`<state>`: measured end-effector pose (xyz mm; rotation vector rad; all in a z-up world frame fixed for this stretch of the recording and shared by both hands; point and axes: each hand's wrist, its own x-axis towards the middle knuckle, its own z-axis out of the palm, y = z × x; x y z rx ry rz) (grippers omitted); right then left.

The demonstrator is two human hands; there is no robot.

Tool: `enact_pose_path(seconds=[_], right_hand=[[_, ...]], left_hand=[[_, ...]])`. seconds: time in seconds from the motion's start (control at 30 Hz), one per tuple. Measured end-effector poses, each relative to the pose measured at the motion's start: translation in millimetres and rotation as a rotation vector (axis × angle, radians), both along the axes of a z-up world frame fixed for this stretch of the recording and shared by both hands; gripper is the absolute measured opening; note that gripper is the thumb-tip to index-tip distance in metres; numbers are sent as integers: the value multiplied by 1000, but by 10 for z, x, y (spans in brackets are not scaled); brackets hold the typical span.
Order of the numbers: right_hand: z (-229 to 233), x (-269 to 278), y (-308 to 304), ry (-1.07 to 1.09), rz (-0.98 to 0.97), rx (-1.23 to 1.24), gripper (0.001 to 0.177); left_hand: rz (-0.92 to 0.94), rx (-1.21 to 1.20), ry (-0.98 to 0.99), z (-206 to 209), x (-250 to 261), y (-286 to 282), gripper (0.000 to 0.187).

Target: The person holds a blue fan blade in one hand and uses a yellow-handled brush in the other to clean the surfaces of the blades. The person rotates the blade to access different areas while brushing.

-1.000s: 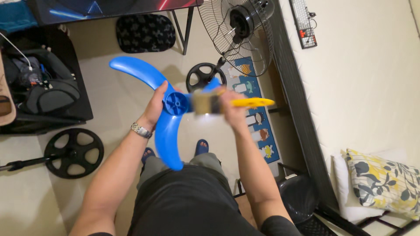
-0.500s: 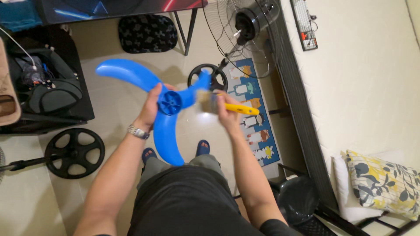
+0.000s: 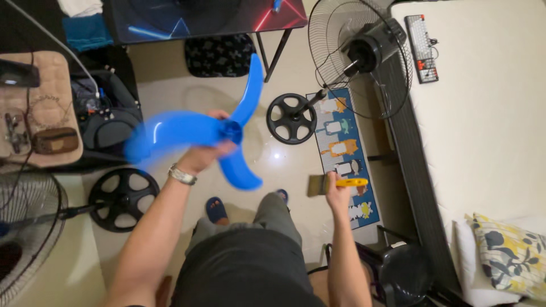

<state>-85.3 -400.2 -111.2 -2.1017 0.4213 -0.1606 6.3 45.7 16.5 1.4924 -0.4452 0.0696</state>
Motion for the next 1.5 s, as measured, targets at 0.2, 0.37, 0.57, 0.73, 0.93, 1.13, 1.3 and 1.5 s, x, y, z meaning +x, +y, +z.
enact_pose_path(seconds=[0.2,0.37,0.57,0.73,0.93,1.13,1.3,1.5], right_hand=[[908,406,1057,-403,-13,540,40],[1375,971,1496,-628,96,-322,42],[942,1676,1228,-212,67,766,36],[21,1746,1102,-236,310,-336,18],[-341,1381,1186,111,197,195,26],[71,800,1524,519,-301,216,26],[154,500,2013,326,-695,320,29],[0,728,2245,-119,-961,520,18]], left_hand=[[47,986,-728,629,347,-262,47],[-51,1214,-877,720,641,-400,38],[63,1515,-789,647,1101,-75,39],[115,1544,-544,386,1522,246,55],[328,1382,-52,-300,2896,799,99],[366,1371,238,-885,4341,1340,106],[285,1650,418,-914,4897,1359,117],[227,1593,728,-854,5012,1204,107]])
